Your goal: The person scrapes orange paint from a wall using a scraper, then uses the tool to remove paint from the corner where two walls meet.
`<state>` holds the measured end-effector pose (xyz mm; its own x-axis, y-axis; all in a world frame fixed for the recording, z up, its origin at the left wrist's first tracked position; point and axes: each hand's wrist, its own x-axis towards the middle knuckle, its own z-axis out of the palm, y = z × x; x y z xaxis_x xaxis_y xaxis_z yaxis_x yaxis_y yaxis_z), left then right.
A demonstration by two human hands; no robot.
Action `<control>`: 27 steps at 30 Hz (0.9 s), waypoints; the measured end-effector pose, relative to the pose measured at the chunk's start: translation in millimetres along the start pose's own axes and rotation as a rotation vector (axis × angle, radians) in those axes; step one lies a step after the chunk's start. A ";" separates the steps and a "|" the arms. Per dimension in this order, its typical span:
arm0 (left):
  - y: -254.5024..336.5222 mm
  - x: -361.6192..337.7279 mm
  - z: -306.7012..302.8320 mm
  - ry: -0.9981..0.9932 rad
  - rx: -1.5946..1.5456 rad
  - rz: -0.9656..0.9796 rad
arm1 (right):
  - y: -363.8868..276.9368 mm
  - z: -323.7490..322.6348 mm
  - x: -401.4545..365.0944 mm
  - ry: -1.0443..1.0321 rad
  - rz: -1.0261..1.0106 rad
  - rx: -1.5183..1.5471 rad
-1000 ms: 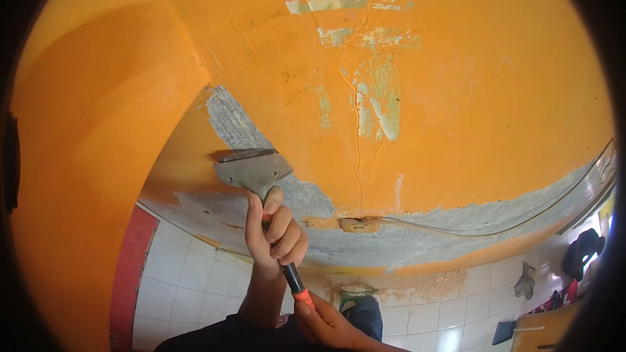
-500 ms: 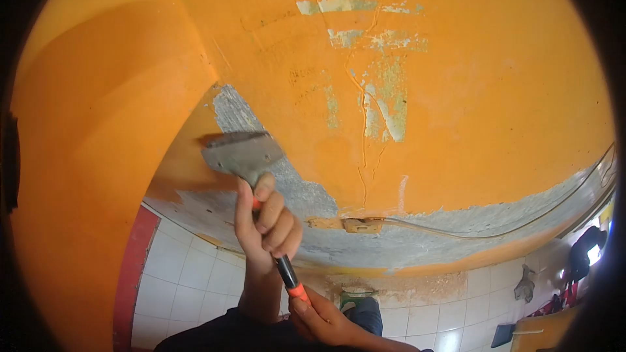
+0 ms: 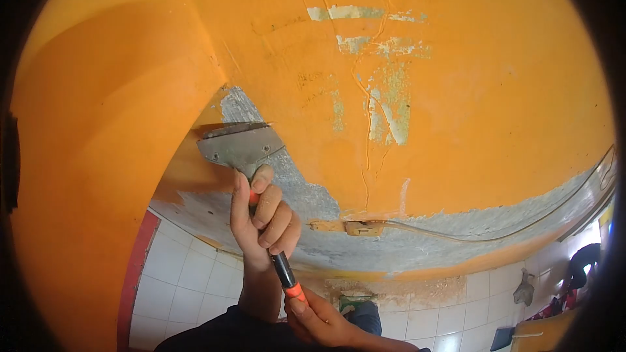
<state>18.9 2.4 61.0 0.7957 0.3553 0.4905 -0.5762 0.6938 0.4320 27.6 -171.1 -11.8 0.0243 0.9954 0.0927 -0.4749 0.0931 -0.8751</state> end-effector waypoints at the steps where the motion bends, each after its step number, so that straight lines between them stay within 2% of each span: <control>1: -1.3 -3.0 -0.2 0.025 0.020 -0.002 | 9.3 -1.3 -1.9 -0.016 -0.010 0.050; 27: 10.3 9.1 17.0 0.004 0.055 0.024 | 1.2 0.2 10.5 -0.077 -0.010 0.107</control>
<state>17.0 2.2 82.8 0.7824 0.3739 0.4980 -0.6042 0.6497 0.4614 27.1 -160.5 -11.7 -0.0361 0.9894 0.1407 -0.5660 0.0958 -0.8188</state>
